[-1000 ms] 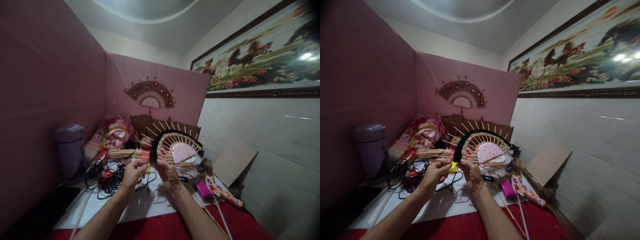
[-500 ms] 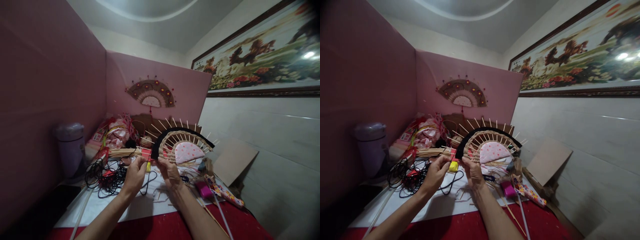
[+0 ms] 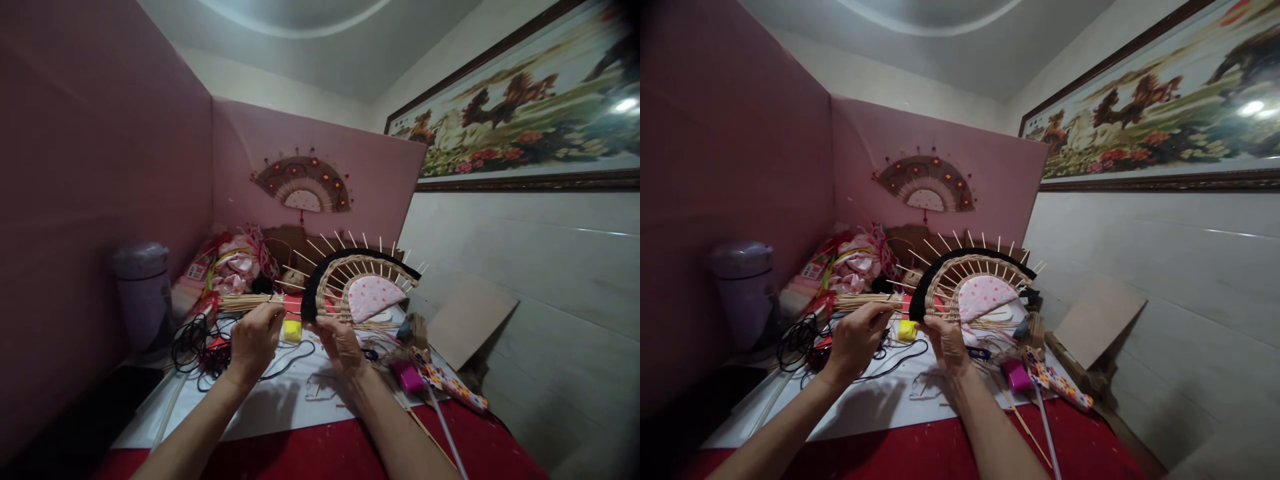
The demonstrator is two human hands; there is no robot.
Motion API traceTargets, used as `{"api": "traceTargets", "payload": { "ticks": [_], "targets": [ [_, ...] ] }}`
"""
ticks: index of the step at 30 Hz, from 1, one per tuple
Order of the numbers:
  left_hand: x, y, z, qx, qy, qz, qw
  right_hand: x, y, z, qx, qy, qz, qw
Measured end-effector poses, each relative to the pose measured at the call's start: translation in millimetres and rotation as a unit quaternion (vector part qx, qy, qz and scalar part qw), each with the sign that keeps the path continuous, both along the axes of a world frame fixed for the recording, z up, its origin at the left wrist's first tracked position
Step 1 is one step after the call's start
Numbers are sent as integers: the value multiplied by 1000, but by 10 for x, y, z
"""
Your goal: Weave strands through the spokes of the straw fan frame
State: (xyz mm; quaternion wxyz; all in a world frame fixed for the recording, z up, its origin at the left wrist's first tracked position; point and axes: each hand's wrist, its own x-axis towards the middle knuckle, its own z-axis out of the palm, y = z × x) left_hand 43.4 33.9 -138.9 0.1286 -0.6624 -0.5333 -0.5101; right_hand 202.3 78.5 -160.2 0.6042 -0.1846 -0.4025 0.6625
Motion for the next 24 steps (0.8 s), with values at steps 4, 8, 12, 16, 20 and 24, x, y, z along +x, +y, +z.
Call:
{"api": "traceTargets", "payload": {
  "ticks": [4,8,12,16,20,24],
  "targets": [
    [-92,28,53,-19,-29,0,999,17,0,19,-1,-5,-5,1000],
    [-143,80,86,-63,-142,-70,985,58,-16,88,2,19,-7,1000],
    [-161,128,101,-150,-356,-172,906,95,-20,144,-19,59,6,998],
    [-148,92,144,-223,-473,-257,813,115,5,148,-40,97,15,994],
    [-118,75,148,-242,-446,-297,809,131,43,137,-67,115,17,991],
    [-115,108,100,-196,-316,-229,900,130,57,141,-68,121,14,990]
  ]
}}
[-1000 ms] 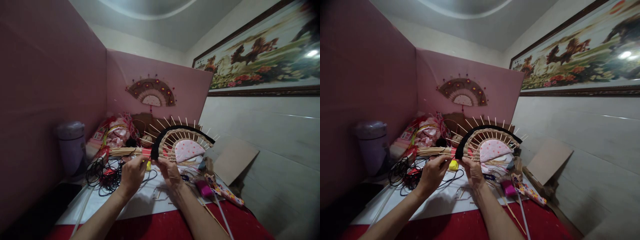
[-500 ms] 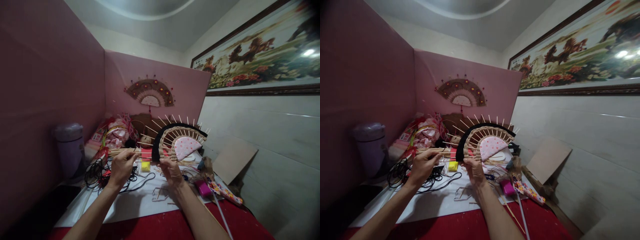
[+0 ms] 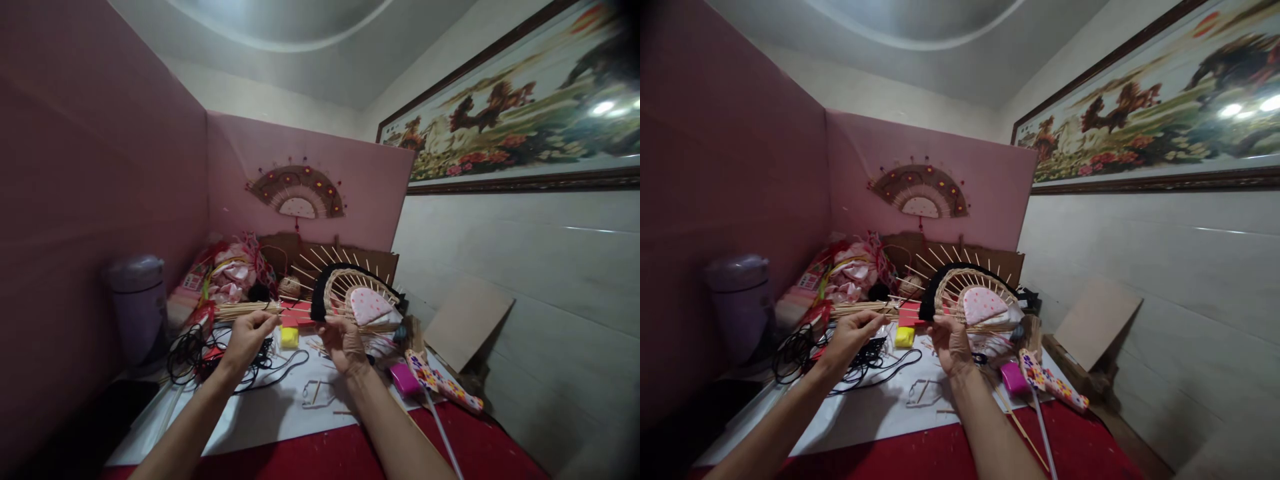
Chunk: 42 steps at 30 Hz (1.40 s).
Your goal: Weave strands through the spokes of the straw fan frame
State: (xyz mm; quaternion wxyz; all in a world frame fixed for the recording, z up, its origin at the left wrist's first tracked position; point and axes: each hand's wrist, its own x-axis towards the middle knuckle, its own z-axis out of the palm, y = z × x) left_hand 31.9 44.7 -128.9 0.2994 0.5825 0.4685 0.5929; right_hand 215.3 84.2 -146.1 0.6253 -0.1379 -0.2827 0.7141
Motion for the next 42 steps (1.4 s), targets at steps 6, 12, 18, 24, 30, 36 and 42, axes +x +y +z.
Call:
{"api": "traceTargets", "payload": {
  "ticks": [6,12,18,24,30,36,42],
  "targets": [
    [33,-76,-56,132,307,183,925,-26,-21,24,15,-8,-28,999],
    [58,-120,-76,136,391,287,864,-18,-32,42,12,-12,-36,999],
    [54,-114,-80,146,404,274,860,-36,-22,21,47,-49,-69,995],
    [152,-148,-115,182,421,204,865,-69,-61,45,76,-73,-77,991],
    [213,-145,-159,192,407,154,880,-109,-96,36,88,-82,-69,990],
    [276,-139,-208,205,381,84,898,-194,-130,-28,100,-89,-35,990],
    [357,-218,-88,254,246,9,935,-205,-121,-60,99,-108,-30,989]
  ]
}}
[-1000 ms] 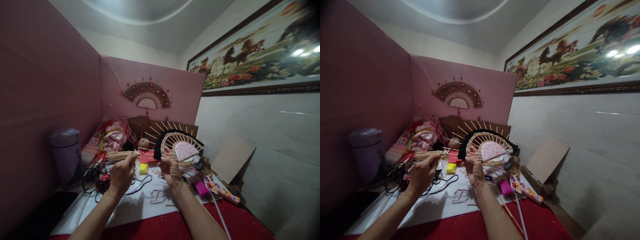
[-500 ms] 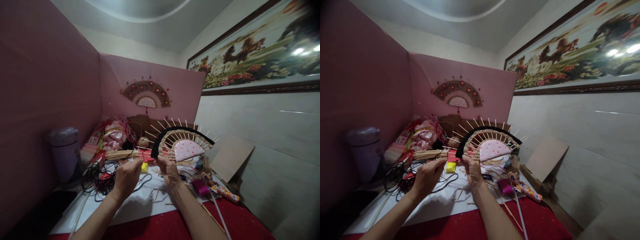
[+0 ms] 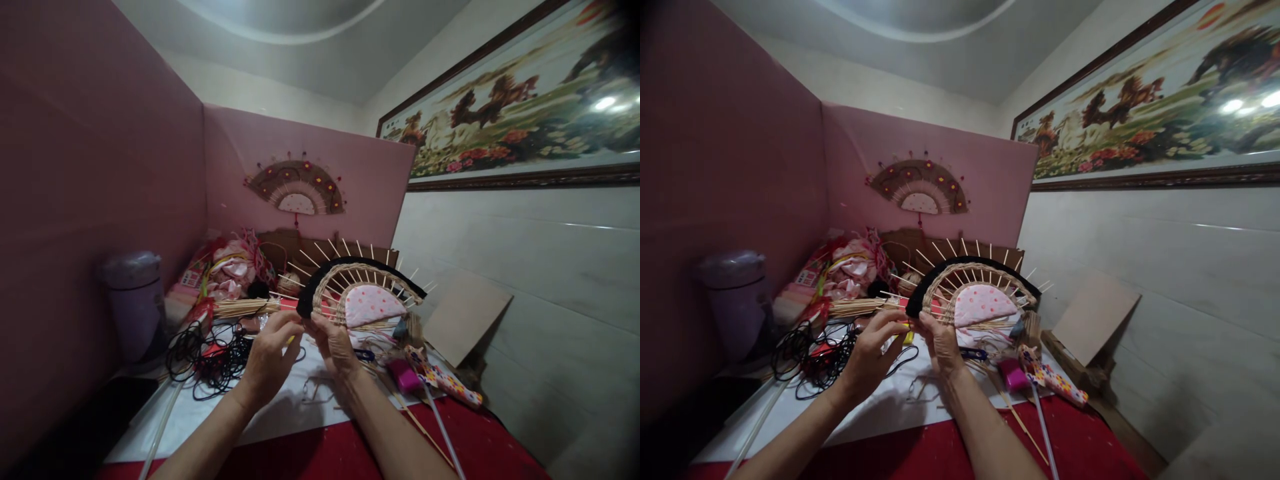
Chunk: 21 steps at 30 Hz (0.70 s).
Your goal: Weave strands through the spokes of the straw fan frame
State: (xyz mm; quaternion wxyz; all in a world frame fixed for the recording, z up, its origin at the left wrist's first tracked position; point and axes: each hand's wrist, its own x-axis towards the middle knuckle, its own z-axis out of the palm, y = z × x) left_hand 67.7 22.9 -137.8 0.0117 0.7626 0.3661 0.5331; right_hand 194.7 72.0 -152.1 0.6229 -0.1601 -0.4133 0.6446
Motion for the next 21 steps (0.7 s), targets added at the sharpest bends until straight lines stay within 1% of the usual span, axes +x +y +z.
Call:
{"api": "traceTargets", "payload": {
  "ticks": [2,3,5,7,8,10,12,14,15,17,19,20,21],
  "targets": [
    [6,-18,50,-45,-82,-50,994,14,9,-10,-10,-11,-2,1000],
    [3,-19,65,-83,-128,-75,985,18,11,-13,-9,-13,-2,1000],
    [-7,-4,72,-160,-227,-123,953,19,4,-12,-1,-11,-5,1000],
    [-17,28,53,-210,-321,-157,910,10,-13,-1,8,-10,-9,1000],
    [-20,47,41,-223,-362,-162,890,4,-23,7,14,-11,-9,1000],
    [-19,80,22,-239,-426,-153,859,-6,-41,23,22,-16,-12,1000],
    [-14,102,18,-264,-447,-126,845,-12,-54,35,31,-27,-18,999],
    [-12,113,23,-296,-430,-95,848,-14,-60,40,41,-37,-30,998],
    [-15,116,26,-308,-409,-78,855,-13,-62,40,48,-42,-35,997],
    [-29,116,25,-304,-349,-31,886,-12,-63,34,59,-55,-42,996],
    [-48,101,24,-248,-264,38,931,-11,-61,25,60,-67,-44,995],
    [-57,86,25,-208,-216,78,951,-10,-60,19,60,-73,-44,995],
    [-64,65,30,-170,-167,116,964,-10,-59,14,58,-77,-44,994]
  ]
}}
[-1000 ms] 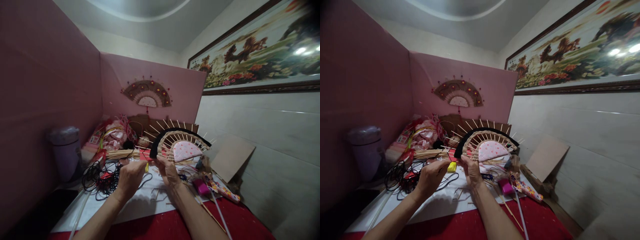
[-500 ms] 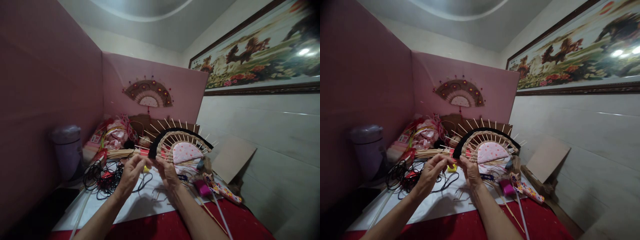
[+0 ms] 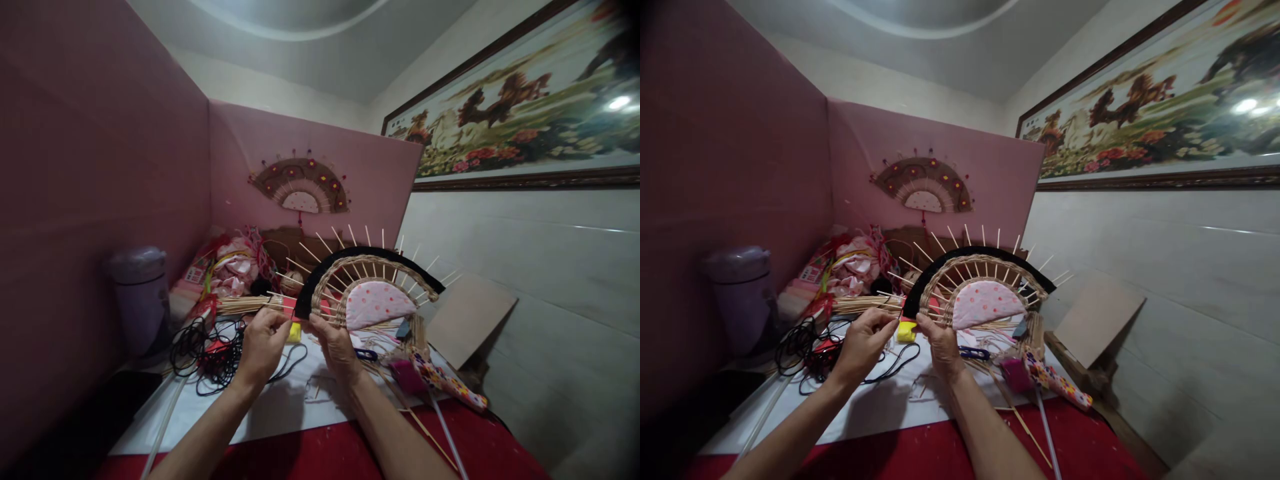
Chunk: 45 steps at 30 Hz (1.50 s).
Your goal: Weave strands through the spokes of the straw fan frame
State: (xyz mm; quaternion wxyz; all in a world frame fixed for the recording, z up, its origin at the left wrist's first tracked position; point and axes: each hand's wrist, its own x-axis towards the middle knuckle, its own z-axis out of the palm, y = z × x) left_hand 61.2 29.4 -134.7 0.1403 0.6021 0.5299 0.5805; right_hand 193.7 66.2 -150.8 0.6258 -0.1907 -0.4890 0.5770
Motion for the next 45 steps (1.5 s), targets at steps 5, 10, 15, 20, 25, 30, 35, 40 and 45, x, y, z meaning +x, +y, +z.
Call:
{"api": "traceTargets", "payload": {
  "ticks": [5,10,15,20,25,30,35,40,45],
  "targets": [
    [-18,-113,47,48,220,101,969,3,12,-34,3,-15,-10,1000],
    [-49,-55,9,56,214,80,972,3,38,-93,13,-36,-37,999],
    [-16,66,-63,-88,-142,-107,980,19,69,-132,14,-49,-42,998],
    [23,50,-22,-63,-217,-148,963,15,68,-113,3,-47,-42,998],
    [-1,67,-58,-17,-149,-56,987,-20,13,-63,24,-44,-27,998],
    [-15,98,-111,-12,-151,-29,988,-45,-36,-45,23,-46,-6,999],
    [22,38,-68,11,-161,-29,986,-66,-55,-19,15,-21,20,999],
    [32,7,-55,12,-125,-4,992,-79,-74,3,-6,-2,35,999],
    [22,23,-77,12,-116,-2,993,-82,-77,5,-7,4,30,1000]
  ]
}}
